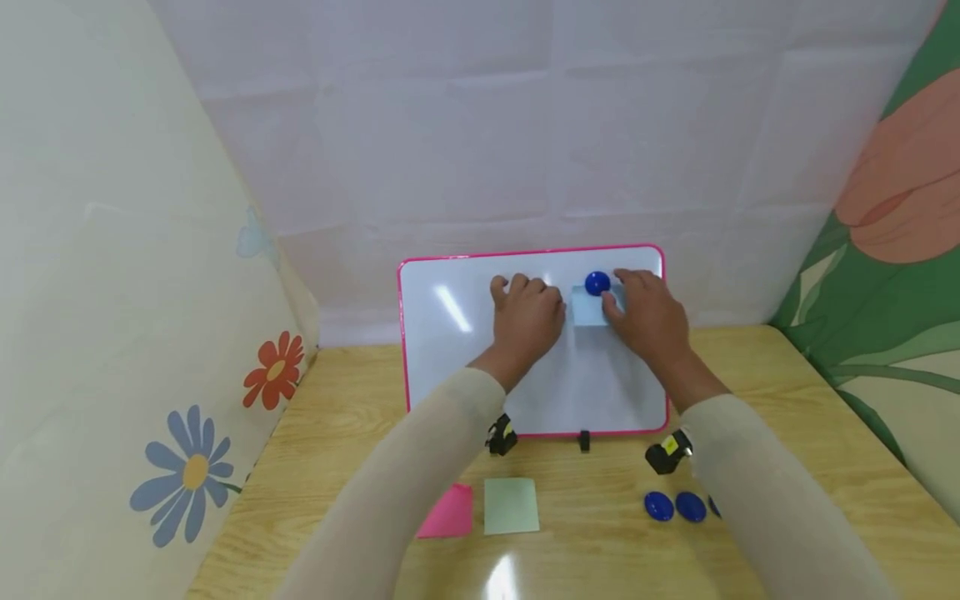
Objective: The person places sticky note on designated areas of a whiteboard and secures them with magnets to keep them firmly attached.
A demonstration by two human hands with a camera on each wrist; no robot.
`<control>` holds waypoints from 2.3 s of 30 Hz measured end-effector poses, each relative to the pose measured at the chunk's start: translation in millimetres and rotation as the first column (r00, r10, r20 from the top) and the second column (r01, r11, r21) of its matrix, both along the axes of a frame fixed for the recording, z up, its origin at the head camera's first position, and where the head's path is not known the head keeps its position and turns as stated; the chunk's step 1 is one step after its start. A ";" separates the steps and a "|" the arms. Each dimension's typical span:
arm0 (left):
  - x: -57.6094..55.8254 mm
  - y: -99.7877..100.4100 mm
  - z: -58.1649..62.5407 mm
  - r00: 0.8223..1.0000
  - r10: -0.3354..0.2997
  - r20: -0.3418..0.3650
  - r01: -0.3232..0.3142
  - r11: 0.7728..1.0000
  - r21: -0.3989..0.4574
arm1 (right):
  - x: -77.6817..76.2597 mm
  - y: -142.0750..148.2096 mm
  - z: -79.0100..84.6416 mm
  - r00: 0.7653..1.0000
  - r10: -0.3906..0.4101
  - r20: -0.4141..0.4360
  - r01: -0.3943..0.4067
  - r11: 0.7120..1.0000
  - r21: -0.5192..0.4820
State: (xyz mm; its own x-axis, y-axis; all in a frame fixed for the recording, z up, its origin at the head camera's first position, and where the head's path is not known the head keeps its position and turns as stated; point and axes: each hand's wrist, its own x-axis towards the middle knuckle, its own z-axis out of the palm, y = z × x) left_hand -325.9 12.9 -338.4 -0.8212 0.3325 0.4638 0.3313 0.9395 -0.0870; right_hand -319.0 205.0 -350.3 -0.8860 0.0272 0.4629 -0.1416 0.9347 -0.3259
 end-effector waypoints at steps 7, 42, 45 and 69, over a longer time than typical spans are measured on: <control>10.9 -8.8 -0.8 1.000 -0.030 0.005 0.029 0.999 0.037 | 4.1 2.2 2.6 1.000 -0.001 -0.013 0.002 1.000 0.015; 57.5 -68.4 -21.4 0.983 -0.169 0.074 0.157 0.977 0.141 | 51.9 21.6 -4.2 0.996 0.089 -0.019 -0.086 0.989 0.117; 61.9 -74.9 -22.9 0.982 -0.172 0.078 0.160 0.977 0.142 | 56.9 23.2 -5.3 0.995 0.097 -0.016 -0.094 0.989 0.113; 82.4 -105.8 -38.6 0.972 -0.205 0.117 0.183 0.967 0.176 | 84.9 27.8 -16.0 0.988 0.157 -0.002 -0.155 0.977 0.147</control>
State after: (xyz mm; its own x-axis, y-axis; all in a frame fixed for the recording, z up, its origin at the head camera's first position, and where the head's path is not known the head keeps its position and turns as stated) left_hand -243.5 -92.9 -377.0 -0.8062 0.4206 0.4162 0.5070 0.8537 0.1194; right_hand -234.1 232.8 -366.4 -0.8676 -0.1795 0.4637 -0.2928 0.9382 -0.1846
